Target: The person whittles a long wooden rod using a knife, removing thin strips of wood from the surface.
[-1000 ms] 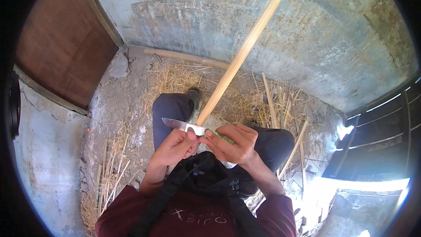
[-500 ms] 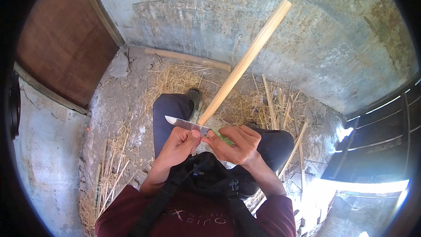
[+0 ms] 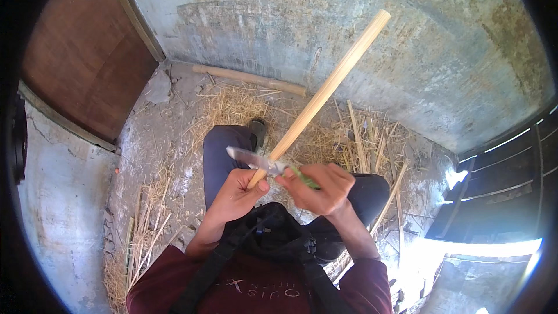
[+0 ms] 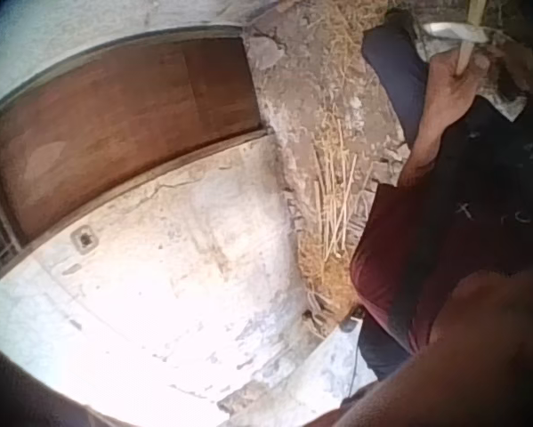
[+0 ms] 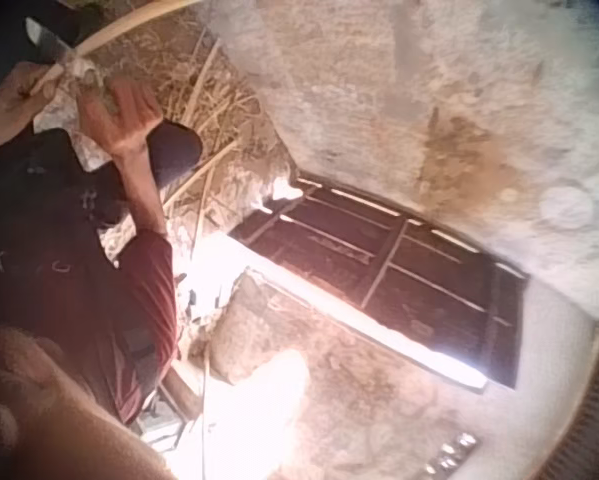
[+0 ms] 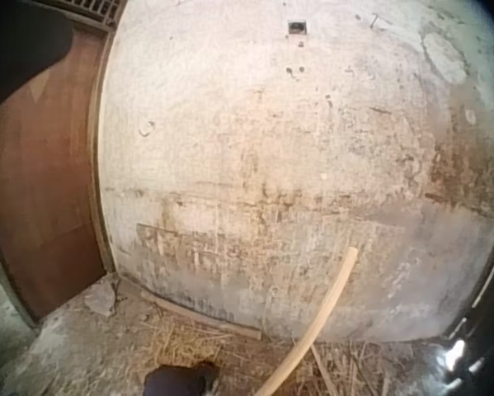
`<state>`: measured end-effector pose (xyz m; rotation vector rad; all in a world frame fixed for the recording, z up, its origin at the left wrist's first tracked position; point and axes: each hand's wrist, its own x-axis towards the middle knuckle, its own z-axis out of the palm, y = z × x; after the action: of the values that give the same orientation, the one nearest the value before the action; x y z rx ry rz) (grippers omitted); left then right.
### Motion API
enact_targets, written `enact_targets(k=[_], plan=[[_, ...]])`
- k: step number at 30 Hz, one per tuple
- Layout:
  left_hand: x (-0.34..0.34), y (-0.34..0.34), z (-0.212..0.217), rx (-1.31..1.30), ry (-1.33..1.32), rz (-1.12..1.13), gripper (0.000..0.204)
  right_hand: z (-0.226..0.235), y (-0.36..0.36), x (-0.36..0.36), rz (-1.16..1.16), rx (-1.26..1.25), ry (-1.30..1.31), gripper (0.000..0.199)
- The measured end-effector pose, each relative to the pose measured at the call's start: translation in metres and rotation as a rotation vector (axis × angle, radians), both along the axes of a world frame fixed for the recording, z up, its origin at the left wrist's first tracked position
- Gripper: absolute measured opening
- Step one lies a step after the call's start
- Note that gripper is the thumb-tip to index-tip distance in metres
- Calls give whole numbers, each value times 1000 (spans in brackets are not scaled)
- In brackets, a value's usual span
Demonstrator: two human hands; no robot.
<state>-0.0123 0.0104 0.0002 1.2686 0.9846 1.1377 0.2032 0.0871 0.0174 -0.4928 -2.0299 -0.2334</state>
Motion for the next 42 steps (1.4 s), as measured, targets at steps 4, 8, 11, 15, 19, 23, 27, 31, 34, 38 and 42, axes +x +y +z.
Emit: enact_targets(k=[4,8,11,15,19,23,27,31,34,38,42], plan=[[-1,-6,-6,-6,27,28,40,10,10,5,-42,-16,45,30],[-1,-6,-6,-24,58,31,40,11,11,9,-35,-22,26,30],[-4,-7,-2,-32,77,20,40,10,15,12,-29,-15,52,29],[-5,-10,-2,-36,71,38,39,10,22,14,-8,-4,77,27],[-7,-12,-9,-21,67,48,38,16,22,15,-13,-13,65,25],[-8,-15,-11,-31,101,65,37,15,34,21,-12,-5,111,25],[-11,-17,-14,-28,114,70,37,14,43,27,-21,11,133,27],[-11,-25,-15,-64,132,71,40,29,61,40,-100,-47,235,24],[-18,-26,-20,-56,150,67,43,30,66,41,-74,-4,186,20],[-23,-33,-24,-67,218,52,46,33,90,71,-305,-65,325,19],[-26,-39,-27,-125,206,18,49,29,128,93,-303,-265,569,15]])
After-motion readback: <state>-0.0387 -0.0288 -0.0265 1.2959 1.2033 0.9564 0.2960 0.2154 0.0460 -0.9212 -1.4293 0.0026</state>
